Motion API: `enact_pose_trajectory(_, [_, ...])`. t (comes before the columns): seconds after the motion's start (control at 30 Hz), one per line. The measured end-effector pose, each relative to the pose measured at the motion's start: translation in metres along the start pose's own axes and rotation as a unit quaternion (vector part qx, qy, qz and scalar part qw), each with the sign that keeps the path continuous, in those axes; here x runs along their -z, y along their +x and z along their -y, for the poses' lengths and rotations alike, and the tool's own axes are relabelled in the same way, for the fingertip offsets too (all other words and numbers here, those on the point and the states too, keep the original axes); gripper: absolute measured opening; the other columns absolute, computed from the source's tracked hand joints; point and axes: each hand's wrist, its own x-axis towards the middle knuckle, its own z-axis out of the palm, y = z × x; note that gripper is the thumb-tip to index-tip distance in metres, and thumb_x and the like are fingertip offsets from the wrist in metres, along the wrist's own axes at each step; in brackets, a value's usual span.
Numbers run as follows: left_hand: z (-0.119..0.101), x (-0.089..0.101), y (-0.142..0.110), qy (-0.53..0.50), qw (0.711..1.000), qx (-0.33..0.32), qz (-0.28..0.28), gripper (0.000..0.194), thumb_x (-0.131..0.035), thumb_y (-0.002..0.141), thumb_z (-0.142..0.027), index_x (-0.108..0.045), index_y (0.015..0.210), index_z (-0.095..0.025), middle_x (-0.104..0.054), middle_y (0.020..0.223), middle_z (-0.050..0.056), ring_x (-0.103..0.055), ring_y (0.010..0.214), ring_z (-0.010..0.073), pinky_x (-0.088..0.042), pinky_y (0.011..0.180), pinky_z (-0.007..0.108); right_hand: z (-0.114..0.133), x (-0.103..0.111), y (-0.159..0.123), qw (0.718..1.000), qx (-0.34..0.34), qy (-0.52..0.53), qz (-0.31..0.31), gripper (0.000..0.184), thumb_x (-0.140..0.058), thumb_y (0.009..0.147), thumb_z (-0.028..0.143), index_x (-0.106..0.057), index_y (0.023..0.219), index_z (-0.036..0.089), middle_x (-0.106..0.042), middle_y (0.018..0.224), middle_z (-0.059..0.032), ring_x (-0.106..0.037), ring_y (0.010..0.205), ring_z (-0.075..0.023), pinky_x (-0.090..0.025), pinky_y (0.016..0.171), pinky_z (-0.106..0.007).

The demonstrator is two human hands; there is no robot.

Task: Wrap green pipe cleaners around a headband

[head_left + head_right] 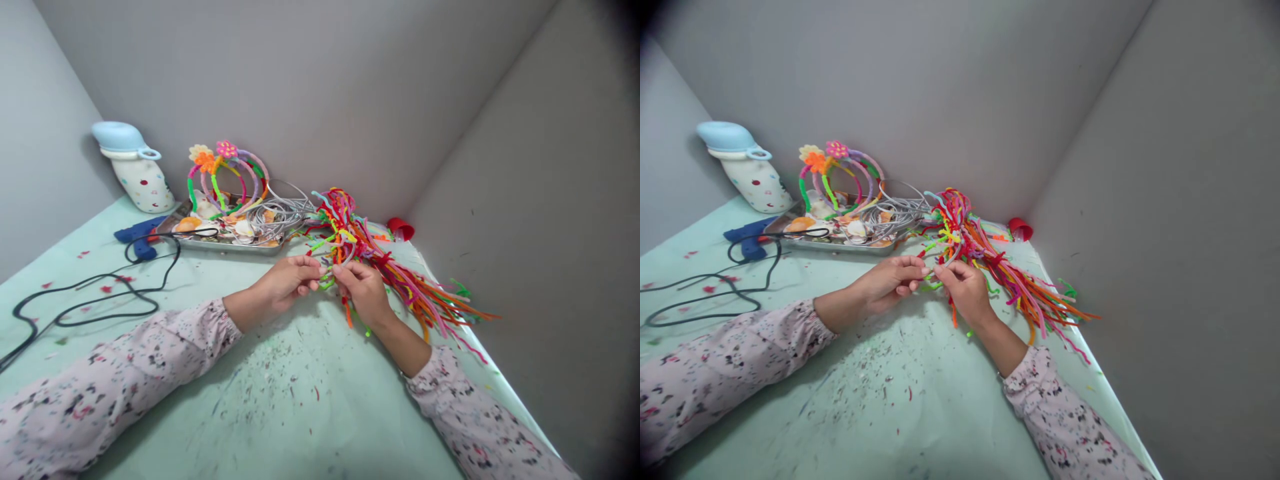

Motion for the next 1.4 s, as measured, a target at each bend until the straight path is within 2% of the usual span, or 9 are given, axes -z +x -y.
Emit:
enact_pose_trajectory(0.27, [0.001, 0.001, 0.001, 0.010, 1.000, -0.022, 0.005, 0.016, -0.067, 0.073, -0.007, -0.053, 0.076, -0.014, -0.050, 0.051, -0.004, -0.044, 0.039, 0.0025, -0.019, 0.033, 0.012, -0.009, -0.001, 0.003, 0.997, -0.007, 0.076, 0.002, 0.027, -0.067, 0.078, 0.042, -0.056, 0.066, 0.021, -0.048, 0.050, 0.0065, -0.042, 0.047, -0.0103, -0.034, 0.049, -0.024])
enact_pose_trajectory(0.43, [0.002, 0.000, 0.000, 0.034, 0.998, -0.046, -0.002, 0.017, -0.067, 0.074, -0.009, -0.052, 0.076, -0.015, -0.047, 0.048, -0.007, -0.041, 0.036, 0.0016, -0.022, 0.034, 0.012, -0.013, -0.001, 0.004, 0.993, -0.024, 0.115, 0.005, 0.031, -0.070, 0.076, 0.042, -0.052, 0.063, 0.020, -0.047, 0.049, 0.0067, -0.040, 0.046, -0.0095, -0.032, 0.048, -0.023])
enact_pose_trajectory(0.7, [0.000, -0.006, -0.005, 0.034, 0.997, -0.068, 0.019, 0.020, -0.068, 0.072, -0.010, -0.051, 0.081, -0.015, -0.053, 0.059, -0.004, -0.053, 0.046, 0.0044, -0.024, 0.036, 0.014, -0.016, 0.000, 0.008, 0.988, -0.045, 0.145, -0.007, 0.033, -0.070, 0.075, 0.044, -0.050, 0.063, 0.021, -0.046, 0.048, 0.0073, -0.037, 0.043, -0.0086, -0.028, 0.044, -0.023])
enact_pose_trajectory(0.87, [0.002, -0.004, -0.003, 0.044, 0.994, -0.091, 0.030, 0.022, -0.068, 0.071, -0.009, -0.051, 0.082, -0.016, -0.052, 0.058, -0.005, -0.051, 0.045, 0.0039, -0.023, 0.036, 0.014, -0.016, 0.001, 0.008, 0.988, -0.049, 0.147, -0.006, 0.034, -0.070, 0.075, 0.045, -0.050, 0.062, 0.020, -0.048, 0.048, 0.0069, -0.037, 0.042, -0.0083, -0.028, 0.044, -0.024])
enact_pose_trajectory(1.17, [0.003, -0.007, -0.006, 0.070, 0.989, -0.129, 0.011, 0.023, -0.062, 0.072, -0.006, -0.047, 0.085, -0.017, -0.050, 0.058, -0.009, -0.043, 0.037, 0.0014, -0.026, 0.036, 0.015, -0.015, -0.002, 0.007, 0.984, -0.066, 0.167, 0.010, 0.033, -0.070, 0.075, 0.043, -0.051, 0.061, 0.020, -0.049, 0.047, 0.0062, -0.037, 0.041, -0.0077, -0.027, 0.043, -0.023])
enact_pose_trajectory(1.4, [0.004, -0.002, -0.002, 0.136, 0.978, -0.158, 0.030, 0.023, -0.064, 0.075, -0.014, -0.049, 0.092, -0.017, -0.057, 0.074, -0.004, -0.054, 0.043, 0.0043, -0.032, 0.036, 0.016, -0.015, 0.000, 0.008, 0.978, -0.064, 0.200, 0.008, 0.030, -0.071, 0.077, 0.039, -0.054, 0.063, 0.019, -0.051, 0.048, 0.0058, -0.037, 0.042, -0.0072, -0.028, 0.045, -0.023])
